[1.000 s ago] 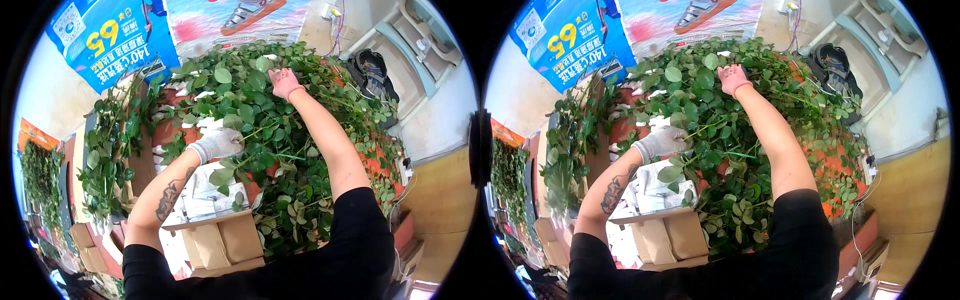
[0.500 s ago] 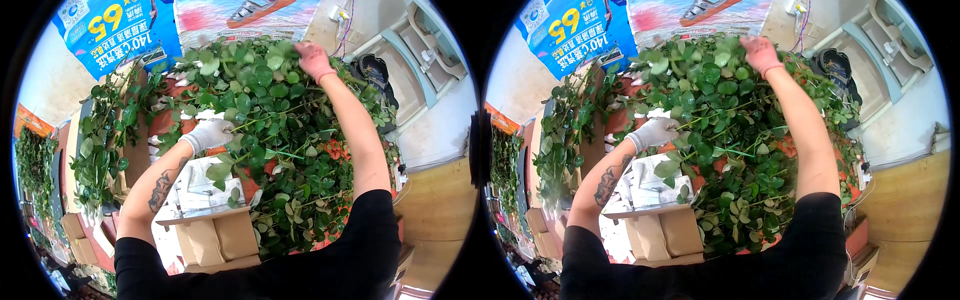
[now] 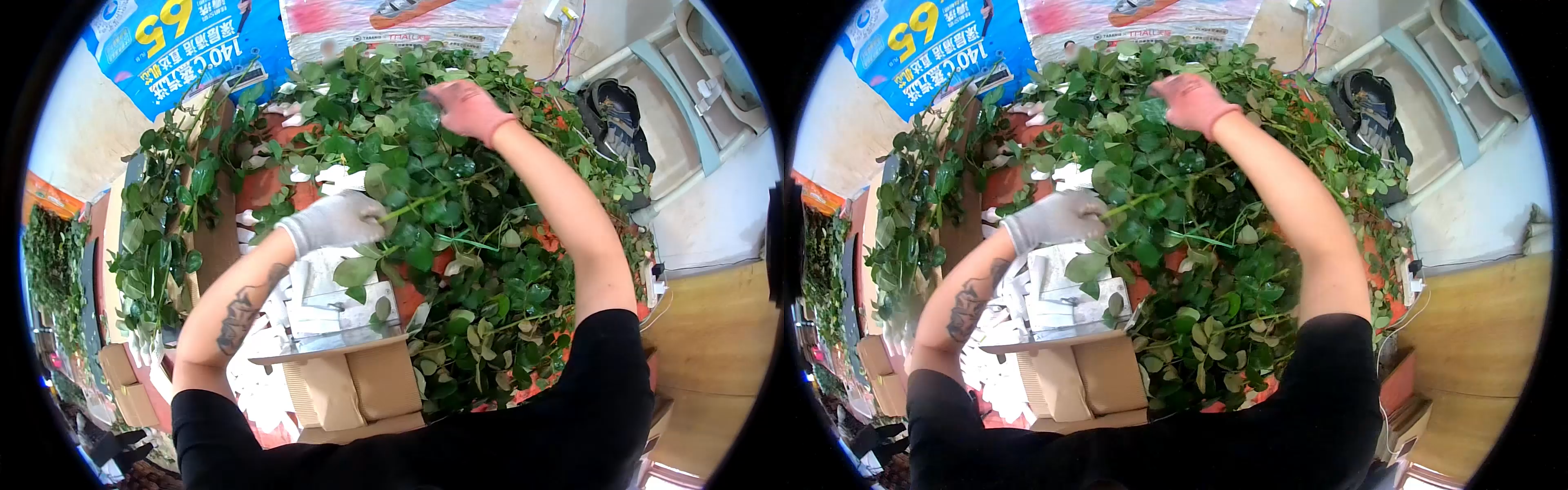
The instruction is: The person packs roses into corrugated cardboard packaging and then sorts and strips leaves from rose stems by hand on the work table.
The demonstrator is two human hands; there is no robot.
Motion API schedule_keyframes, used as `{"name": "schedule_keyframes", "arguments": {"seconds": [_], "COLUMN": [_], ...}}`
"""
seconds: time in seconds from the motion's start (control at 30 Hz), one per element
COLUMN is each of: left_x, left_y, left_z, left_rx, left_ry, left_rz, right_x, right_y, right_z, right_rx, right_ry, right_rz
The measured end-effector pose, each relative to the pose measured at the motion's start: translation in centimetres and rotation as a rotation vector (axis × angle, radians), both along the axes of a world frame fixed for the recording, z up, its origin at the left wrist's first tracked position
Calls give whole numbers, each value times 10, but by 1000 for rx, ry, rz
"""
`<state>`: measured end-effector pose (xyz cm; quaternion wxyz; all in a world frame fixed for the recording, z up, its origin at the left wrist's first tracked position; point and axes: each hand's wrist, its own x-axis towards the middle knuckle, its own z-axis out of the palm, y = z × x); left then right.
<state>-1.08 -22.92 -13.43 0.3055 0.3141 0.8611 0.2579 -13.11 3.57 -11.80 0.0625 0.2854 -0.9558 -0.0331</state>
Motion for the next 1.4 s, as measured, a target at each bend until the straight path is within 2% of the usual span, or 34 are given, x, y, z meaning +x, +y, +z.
{"name": "schedule_keyframes", "arguments": {"seconds": [0.07,0.13,0.2,0.3,0.33,0.37,0.43,0.53,0.63,0.7,0.77,0.83,0.9,0.97,1.1,1.2,1.27,1.3,1.33,1.4], "left_x": [13,24,27,23,21,19,15,5,4,6,9,13,15,19,22,25,23,20,18,10], "left_y": [13,24,24,16,12,10,7,7,5,9,9,11,13,13,11,8,8,7,5,5], "left_z": [-1,-8,-13,-21,-26,-28,-29,-40,-48,-42,-51,-55,-62,-62,-75,-70,-71,-71,-70,-70], "left_rx": [5,-122,-170,-154,-107,-60,-38,-18,105,45,43,42,62,46,150,158,193,217,252,316], "left_ry": [45,119,143,99,115,131,113,27,-24,-52,19,41,44,-19,-129,-128,-137,-222,-219,-206], "left_rz": [-111,-142,-129,-104,-82,-61,-43,-15,51,45,-30,-31,-51,-30,-47,-27,-24,18,29,51], "right_x": [-5,-13,-17,-29,-23,-30,-25,-9,-7,-7,-4,-10,-24,-30,-47,-41,-35,-33,-34,-37], "right_y": [-22,-36,-41,-43,-43,-43,-34,-29,-17,-23,-53,-95,-135,-180,-229,-242,-237,-231,-219,-192], "right_z": [-15,-29,-44,-62,-59,-58,-50,-15,-15,-12,-3,6,-11,-35,-97,-98,-87,-76,-62,-11], "right_rx": [38,23,227,356,299,341,203,-22,-22,19,51,-54,-140,28,75,192,326,355,357,280], "right_ry": [-156,-205,-193,-296,-194,-203,-71,-175,-296,-207,155,-38,-252,-374,-441,-491,-309,-205,-41,242], "right_rz": [-98,-109,-92,-31,-30,-45,-54,-220,-227,-164,-98,-24,168,111,36,-16,133,174,237,206]}}
